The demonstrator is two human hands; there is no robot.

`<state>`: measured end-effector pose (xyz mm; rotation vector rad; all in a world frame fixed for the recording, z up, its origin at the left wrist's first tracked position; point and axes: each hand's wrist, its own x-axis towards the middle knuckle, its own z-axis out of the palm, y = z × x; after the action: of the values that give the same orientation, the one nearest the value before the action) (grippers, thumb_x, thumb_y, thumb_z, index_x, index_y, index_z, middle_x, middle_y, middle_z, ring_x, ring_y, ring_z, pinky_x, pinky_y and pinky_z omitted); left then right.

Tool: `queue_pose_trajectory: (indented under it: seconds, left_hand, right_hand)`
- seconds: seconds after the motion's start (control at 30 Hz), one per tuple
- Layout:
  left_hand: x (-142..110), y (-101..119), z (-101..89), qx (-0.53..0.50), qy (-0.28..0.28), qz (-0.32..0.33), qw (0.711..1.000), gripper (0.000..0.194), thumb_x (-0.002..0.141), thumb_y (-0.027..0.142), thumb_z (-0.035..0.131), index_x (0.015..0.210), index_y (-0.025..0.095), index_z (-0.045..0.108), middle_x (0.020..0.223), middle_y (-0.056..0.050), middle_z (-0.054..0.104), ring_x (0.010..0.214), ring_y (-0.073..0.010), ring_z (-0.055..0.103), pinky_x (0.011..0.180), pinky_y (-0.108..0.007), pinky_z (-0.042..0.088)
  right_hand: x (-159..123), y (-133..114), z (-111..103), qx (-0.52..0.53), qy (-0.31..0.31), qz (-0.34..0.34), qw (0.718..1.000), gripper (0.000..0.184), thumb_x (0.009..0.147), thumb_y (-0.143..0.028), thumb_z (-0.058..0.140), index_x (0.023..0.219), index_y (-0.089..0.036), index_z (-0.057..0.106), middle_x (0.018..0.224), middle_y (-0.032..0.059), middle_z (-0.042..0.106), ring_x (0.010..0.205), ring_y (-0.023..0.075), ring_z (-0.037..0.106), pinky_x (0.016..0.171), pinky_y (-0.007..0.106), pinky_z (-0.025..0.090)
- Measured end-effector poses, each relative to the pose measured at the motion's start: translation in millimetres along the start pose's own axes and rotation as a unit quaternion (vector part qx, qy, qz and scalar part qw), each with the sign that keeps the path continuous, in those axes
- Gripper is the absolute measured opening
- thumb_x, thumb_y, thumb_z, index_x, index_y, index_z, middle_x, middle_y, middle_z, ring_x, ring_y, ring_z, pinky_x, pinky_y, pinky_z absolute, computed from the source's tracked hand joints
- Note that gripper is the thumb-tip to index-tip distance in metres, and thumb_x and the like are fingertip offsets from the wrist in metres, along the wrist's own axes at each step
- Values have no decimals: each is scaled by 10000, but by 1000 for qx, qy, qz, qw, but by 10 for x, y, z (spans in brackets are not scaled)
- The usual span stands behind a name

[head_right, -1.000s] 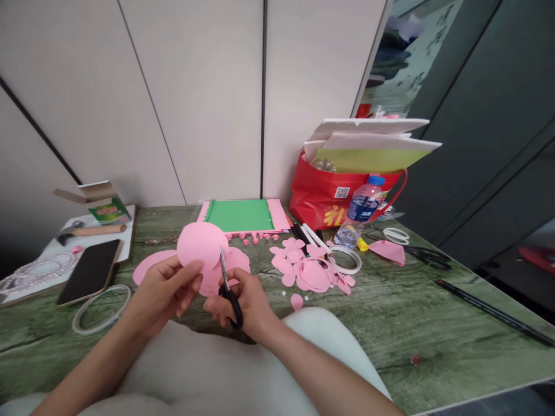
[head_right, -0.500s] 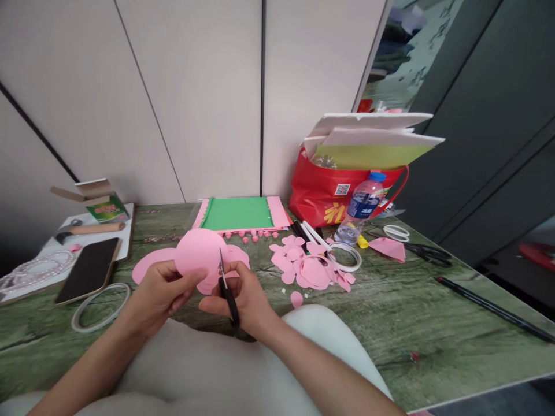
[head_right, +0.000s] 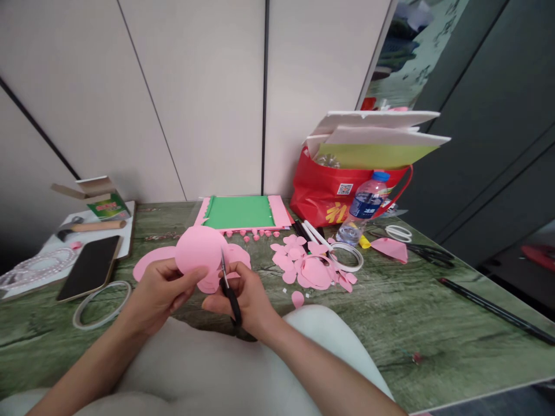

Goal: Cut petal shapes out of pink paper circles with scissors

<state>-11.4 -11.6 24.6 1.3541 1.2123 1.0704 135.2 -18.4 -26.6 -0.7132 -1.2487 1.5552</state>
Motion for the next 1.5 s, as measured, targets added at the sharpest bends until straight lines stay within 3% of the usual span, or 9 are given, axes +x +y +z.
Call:
queue_pose_trajectory:
  seconds: [0.27, 0.53, 0.8, 1.07, 1.23, 1.37, 1.5]
  left_hand:
    - [7, -1, -5, -7, 10, 9, 1000, 255, 638, 316, 663, 499, 160, 516, 348, 81, 358, 310, -30, 261, 319, -177, 162]
    - [7, 6, -9, -26, 15, 11, 999, 276, 649, 278, 659, 473, 158, 484, 352, 81, 366, 316, -24, 261, 332, -177, 155]
    - [11, -4, -20, -51, 16, 20, 998, 274, 668, 269, 664, 495, 147, 490, 353, 86, 382, 308, -13, 280, 316, -149, 168]
    - [0, 22, 1, -111, -37, -2, 993, 201, 720, 329, 624, 630, 158, 569, 508, 42, 573, 296, -54, 430, 263, -155, 284]
    - [8, 5, 12, -79, -20, 2, 997, 260, 680, 294, 662, 506, 138, 548, 394, 58, 482, 298, -38, 396, 289, -142, 285]
    - [16, -19, -3, -45, 8, 1, 999, 281, 643, 279, 684, 463, 137, 521, 363, 66, 445, 300, -25, 344, 290, -138, 234]
    - [22, -40, -24, -19, -5, 2, 1000, 268, 635, 299, 688, 483, 137, 538, 353, 70, 426, 304, -23, 312, 296, -144, 211]
  right_hand:
    - [-9, -38, 9, -26, 19, 17, 999, 386, 539, -296, 737, 773, -205, 444, 510, -80, 521, 404, 66, 423, 430, 202, 348]
    - [-10, -22, -3, -22, 23, 18, 999, 350, 550, -272, 724, 763, -197, 456, 496, -85, 532, 369, 61, 431, 488, 248, 439]
    - [-6, -23, 6, -27, 19, 14, 999, 322, 568, -309, 699, 740, -194, 453, 455, -94, 521, 329, 60, 430, 454, 233, 434]
    - [-16, -6, 21, -27, 5, 20, 999, 293, 579, -273, 681, 746, -195, 453, 389, -116, 480, 306, 61, 407, 435, 225, 419]
    - [-17, 2, 16, -22, -14, 26, 999, 328, 577, -296, 704, 755, -201, 444, 381, -116, 499, 316, 67, 420, 460, 239, 432]
    - [-12, -22, 13, -33, -6, 40, 999, 368, 553, -319, 723, 765, -198, 448, 416, -88, 544, 344, 84, 460, 394, 196, 366]
    - [-4, -53, 19, -23, 1, 34, 999, 427, 502, -310, 764, 760, -193, 445, 491, -77, 556, 387, 80, 478, 394, 185, 351]
